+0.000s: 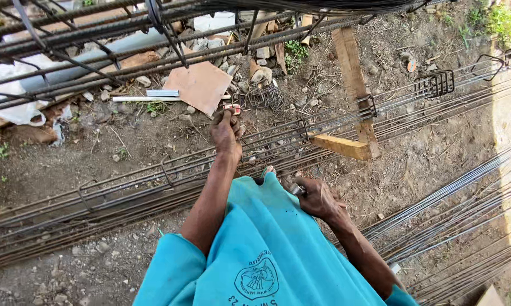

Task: The person uses pliers to twist and secure wire ties around the intersections of a rebar grid. They repeatedly grab wire ties, loop them around the steel bars, and tighten them to fasten the structure together.

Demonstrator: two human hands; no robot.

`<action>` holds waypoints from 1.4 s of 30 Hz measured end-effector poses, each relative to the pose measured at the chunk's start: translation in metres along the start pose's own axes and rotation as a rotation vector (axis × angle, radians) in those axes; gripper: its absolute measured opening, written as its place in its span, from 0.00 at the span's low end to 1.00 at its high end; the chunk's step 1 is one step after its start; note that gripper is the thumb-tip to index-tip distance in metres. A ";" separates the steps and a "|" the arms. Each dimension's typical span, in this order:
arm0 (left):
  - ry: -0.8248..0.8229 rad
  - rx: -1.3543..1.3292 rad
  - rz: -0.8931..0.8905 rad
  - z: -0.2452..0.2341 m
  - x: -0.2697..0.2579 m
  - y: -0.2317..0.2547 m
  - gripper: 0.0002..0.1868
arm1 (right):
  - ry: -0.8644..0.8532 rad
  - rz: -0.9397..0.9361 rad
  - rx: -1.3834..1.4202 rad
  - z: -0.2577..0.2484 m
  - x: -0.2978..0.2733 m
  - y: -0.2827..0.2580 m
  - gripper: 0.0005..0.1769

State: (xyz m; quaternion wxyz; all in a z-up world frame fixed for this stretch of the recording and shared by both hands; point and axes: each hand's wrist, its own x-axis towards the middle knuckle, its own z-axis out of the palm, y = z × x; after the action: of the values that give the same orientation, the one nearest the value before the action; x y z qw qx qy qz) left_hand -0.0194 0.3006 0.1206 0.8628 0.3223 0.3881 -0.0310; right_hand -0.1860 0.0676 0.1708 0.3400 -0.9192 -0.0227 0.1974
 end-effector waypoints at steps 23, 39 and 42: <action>-0.478 1.134 0.521 -0.128 0.044 -0.055 0.06 | 0.131 0.255 0.283 0.062 0.044 0.049 0.13; -0.572 1.637 -0.121 -0.120 0.107 -0.029 0.27 | 0.006 0.438 0.250 0.078 0.042 0.052 0.14; -0.581 1.659 -0.172 -0.136 0.128 -0.053 0.27 | -0.045 0.405 0.238 0.079 0.068 0.031 0.12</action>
State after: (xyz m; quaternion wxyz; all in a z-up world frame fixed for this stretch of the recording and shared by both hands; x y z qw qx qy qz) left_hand -0.0348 0.3630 -0.0623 0.4101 0.7937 0.0286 -0.4483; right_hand -0.1560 0.1045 0.0727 0.3990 -0.8537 0.1781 0.2832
